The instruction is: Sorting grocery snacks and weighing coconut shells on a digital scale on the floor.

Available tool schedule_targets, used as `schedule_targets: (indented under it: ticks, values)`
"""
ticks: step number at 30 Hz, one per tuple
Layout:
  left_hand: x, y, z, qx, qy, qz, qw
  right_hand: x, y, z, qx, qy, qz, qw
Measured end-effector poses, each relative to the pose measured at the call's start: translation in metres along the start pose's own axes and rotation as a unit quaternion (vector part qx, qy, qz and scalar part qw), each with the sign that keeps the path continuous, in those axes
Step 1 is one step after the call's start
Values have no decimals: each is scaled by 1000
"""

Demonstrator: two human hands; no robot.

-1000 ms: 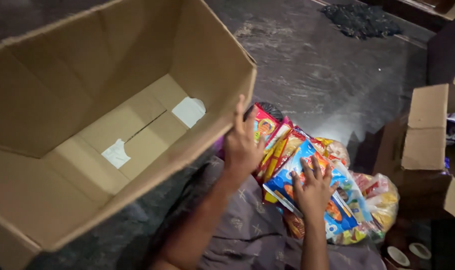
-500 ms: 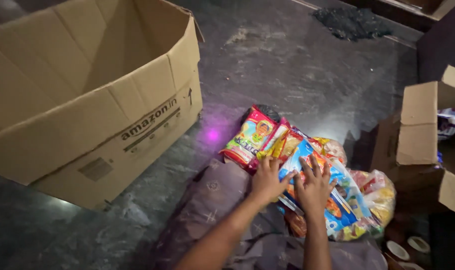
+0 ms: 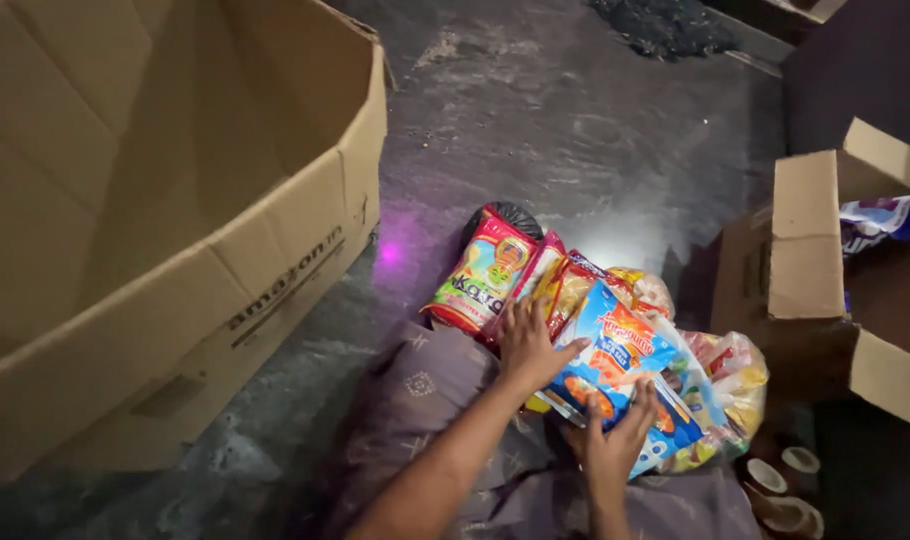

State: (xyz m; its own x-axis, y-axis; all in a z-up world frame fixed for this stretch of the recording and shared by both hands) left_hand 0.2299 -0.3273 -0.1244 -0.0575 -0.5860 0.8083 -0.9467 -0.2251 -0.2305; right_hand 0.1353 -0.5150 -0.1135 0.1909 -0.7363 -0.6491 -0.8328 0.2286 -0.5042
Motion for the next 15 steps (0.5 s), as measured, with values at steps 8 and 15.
schedule_targets:
  ticks: [8,15]
  values:
    - [-26,-28,5,-64,24,-66,996,26,-4,11,-92,59,92,990]
    - [-81,-62,-11,-94,118,-161,975,24,-27,25,-86,120,34,989]
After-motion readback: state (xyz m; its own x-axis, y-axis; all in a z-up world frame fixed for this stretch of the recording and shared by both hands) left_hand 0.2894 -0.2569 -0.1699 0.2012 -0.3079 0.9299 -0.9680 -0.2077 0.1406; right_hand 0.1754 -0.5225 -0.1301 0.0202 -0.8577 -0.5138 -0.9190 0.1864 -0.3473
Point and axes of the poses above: each hand's wrist, its own y-axis away from the middle knuckle, its own z-axis out of the palm, x = y × z, the point moved 6 cm from there along -y, towards the middle knuckle
